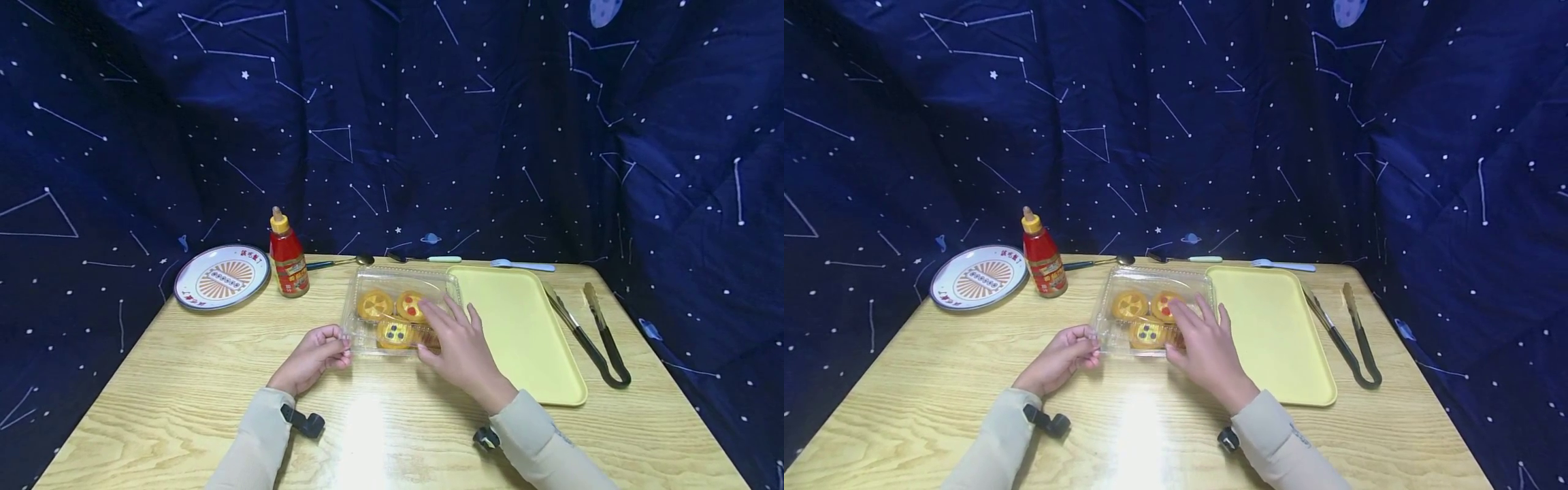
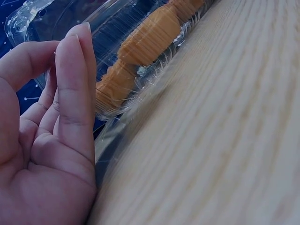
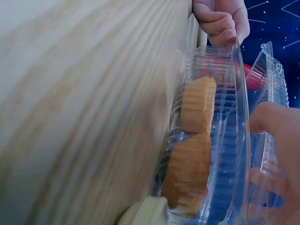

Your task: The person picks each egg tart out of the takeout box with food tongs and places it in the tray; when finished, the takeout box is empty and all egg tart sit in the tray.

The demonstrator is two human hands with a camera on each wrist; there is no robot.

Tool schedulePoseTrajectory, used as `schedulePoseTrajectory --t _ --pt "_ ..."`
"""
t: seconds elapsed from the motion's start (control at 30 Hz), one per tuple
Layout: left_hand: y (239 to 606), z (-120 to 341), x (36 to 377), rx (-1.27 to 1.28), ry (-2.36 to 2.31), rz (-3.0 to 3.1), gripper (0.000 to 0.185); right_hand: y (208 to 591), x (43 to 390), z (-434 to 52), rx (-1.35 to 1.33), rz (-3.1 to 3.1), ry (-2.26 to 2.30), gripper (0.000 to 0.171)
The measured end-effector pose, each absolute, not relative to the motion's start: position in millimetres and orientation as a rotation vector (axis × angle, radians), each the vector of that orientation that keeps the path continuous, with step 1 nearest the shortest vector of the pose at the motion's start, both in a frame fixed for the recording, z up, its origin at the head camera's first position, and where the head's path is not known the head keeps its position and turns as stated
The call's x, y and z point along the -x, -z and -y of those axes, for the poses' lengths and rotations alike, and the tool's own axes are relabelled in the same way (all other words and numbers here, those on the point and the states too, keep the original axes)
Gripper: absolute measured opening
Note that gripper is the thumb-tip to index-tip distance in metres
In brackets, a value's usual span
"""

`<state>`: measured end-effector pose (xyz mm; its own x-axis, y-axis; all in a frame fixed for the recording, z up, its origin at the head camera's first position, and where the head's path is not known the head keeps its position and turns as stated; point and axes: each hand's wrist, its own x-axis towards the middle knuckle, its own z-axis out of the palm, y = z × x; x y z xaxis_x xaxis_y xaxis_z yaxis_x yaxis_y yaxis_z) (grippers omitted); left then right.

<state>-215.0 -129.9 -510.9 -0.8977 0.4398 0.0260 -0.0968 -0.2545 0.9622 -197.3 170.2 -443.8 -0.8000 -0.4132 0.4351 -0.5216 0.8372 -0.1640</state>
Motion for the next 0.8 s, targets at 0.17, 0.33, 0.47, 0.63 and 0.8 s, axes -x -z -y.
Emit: schedulePoseTrajectory --t 0.17,0.33,0.47,0.63,0.8 --pt "510 131 216 -0.411 -2.222 -1.657 0.012 445 198 -175 -0.724 2.648 -0.523 0.07" --pt "510 131 216 -0.419 -2.212 -1.661 0.012 441 197 -178 -0.733 2.665 -0.583 0.066" --pt "510 131 215 -0.401 -2.213 -1.671 0.012 439 197 -179 -0.738 2.668 -0.624 0.066" --pt "510 131 215 -0.382 -2.215 -1.68 0.011 439 198 -181 -0.749 2.692 -0.628 0.067" --pt "510 130 215 -0.387 -2.224 -1.682 0.012 439 199 -182 -0.769 2.685 -0.617 0.067"
